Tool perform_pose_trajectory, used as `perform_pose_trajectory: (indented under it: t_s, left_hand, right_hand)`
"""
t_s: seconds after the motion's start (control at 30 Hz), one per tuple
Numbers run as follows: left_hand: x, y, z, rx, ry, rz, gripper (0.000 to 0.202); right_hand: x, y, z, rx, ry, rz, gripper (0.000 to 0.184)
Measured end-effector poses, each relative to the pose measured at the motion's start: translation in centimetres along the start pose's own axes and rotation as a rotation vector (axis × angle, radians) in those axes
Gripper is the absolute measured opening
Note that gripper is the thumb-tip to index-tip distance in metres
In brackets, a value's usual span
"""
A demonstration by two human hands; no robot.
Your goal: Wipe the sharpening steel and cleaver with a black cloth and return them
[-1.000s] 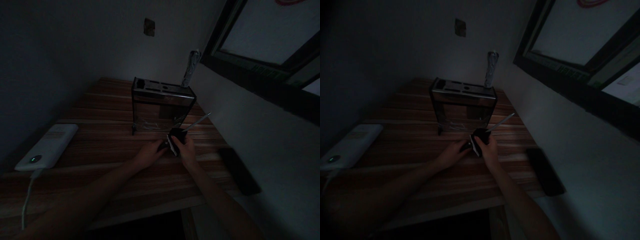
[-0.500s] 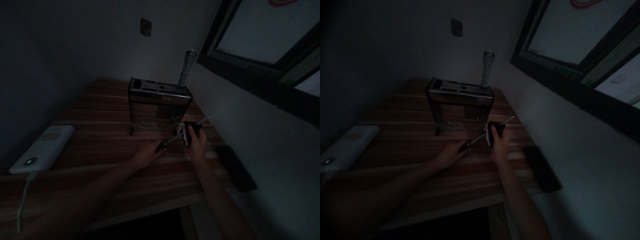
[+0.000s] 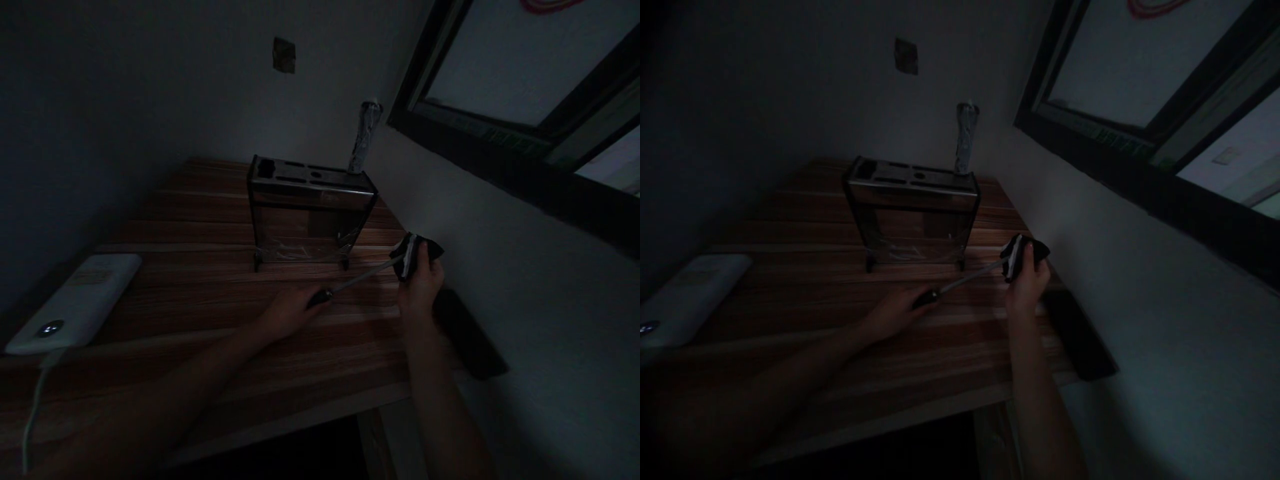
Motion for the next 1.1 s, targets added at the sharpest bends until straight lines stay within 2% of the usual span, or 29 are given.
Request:
perform_pose_trajectory:
  t_s: [0.37,0.7,0.9,1.1]
  left_hand:
    - [-0.2,0.2,0.1,-0.007,0.001,0.005,0.035]
    - [-0.1,-0.1,0.1,-0.023,0.001,-0.004,0.033]
    - [-0.2,-0.2,0.0,-0.021,0.037,0.038,0.03]
    - [-0.3,-0.4,-0.1,-0.041,0.065,0.048,0.028]
  right_hand:
    - [-0.2,-0.4,-0.2,-0.057,0.019,-0.042,0.026]
    - [0.6,0.7,0.7,0.046,-0.008,-0.002,0.028]
    - [1.8,2.5,2.9,0.186,-0.096,0.067,0.03]
    - [3.0,4.7,5.0,0.239,-0.287,0.204,0.028]
Point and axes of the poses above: each hand's wrist, its own z-axis away from the middle knuckle, its own x-axis out of the palm, y = z × x, the point moved 5 cm from there along -z, towards the middle knuckle, and after that the axes turned 9 degrees about x, right-handed, at the moved point
